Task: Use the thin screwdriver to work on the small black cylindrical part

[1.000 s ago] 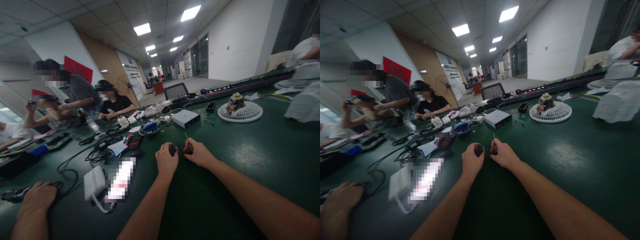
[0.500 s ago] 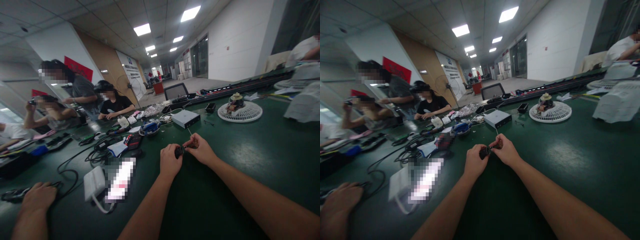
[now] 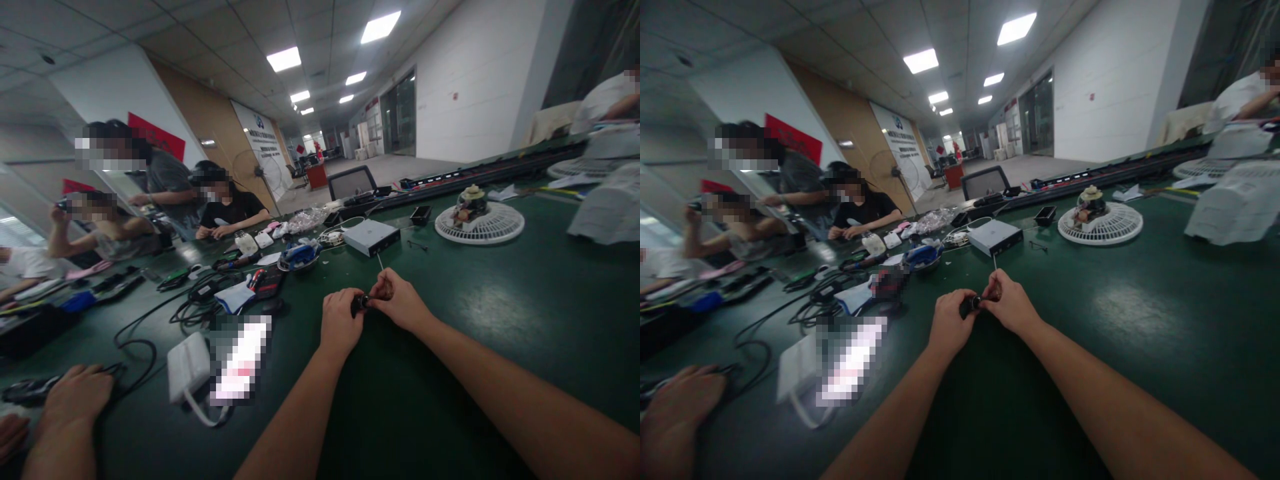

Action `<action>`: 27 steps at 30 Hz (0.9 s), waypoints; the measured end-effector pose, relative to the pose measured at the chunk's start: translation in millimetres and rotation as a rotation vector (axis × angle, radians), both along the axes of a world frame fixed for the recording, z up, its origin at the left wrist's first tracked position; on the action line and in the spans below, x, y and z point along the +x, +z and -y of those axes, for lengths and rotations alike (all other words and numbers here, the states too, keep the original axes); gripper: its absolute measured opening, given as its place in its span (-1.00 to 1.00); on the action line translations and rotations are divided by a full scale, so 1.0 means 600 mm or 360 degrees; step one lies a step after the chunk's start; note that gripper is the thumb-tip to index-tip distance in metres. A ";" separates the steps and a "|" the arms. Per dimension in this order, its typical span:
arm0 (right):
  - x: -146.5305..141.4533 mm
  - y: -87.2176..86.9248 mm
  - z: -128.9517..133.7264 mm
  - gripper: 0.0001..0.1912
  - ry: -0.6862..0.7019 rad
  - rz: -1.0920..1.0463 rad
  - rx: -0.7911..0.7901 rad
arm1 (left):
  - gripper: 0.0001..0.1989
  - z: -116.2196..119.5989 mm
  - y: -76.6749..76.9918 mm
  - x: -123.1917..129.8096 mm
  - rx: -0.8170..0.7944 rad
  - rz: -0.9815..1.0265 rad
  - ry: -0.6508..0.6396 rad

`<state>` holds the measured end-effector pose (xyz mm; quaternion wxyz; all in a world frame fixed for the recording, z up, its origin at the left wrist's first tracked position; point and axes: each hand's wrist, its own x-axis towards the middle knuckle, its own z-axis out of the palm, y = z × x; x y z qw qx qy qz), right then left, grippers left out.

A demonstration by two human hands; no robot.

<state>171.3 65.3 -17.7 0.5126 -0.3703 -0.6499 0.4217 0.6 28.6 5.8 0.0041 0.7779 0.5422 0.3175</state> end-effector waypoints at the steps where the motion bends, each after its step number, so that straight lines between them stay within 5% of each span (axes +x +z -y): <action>1: 0.000 0.000 -0.001 -0.60 -0.0005 -0.0001 -0.0005 | -0.73 0.000 0.001 0.000 -0.0001 0.0002 0.0002; 18: -0.001 0.000 0.003 -0.61 -0.0059 0.0125 0.0048 | -0.69 0.003 0.002 0.004 -0.0003 -0.0041 -0.0133; 23: 0.001 0.007 0.003 -0.79 -0.0103 0.0025 0.0020 | -0.73 0.003 0.002 0.003 0.0026 -0.0031 0.0047; 27: 0.007 0.013 -0.002 -0.54 -0.0151 -0.0159 -0.0061 | -0.76 -0.001 -0.001 -0.003 0.0035 0.0047 0.0305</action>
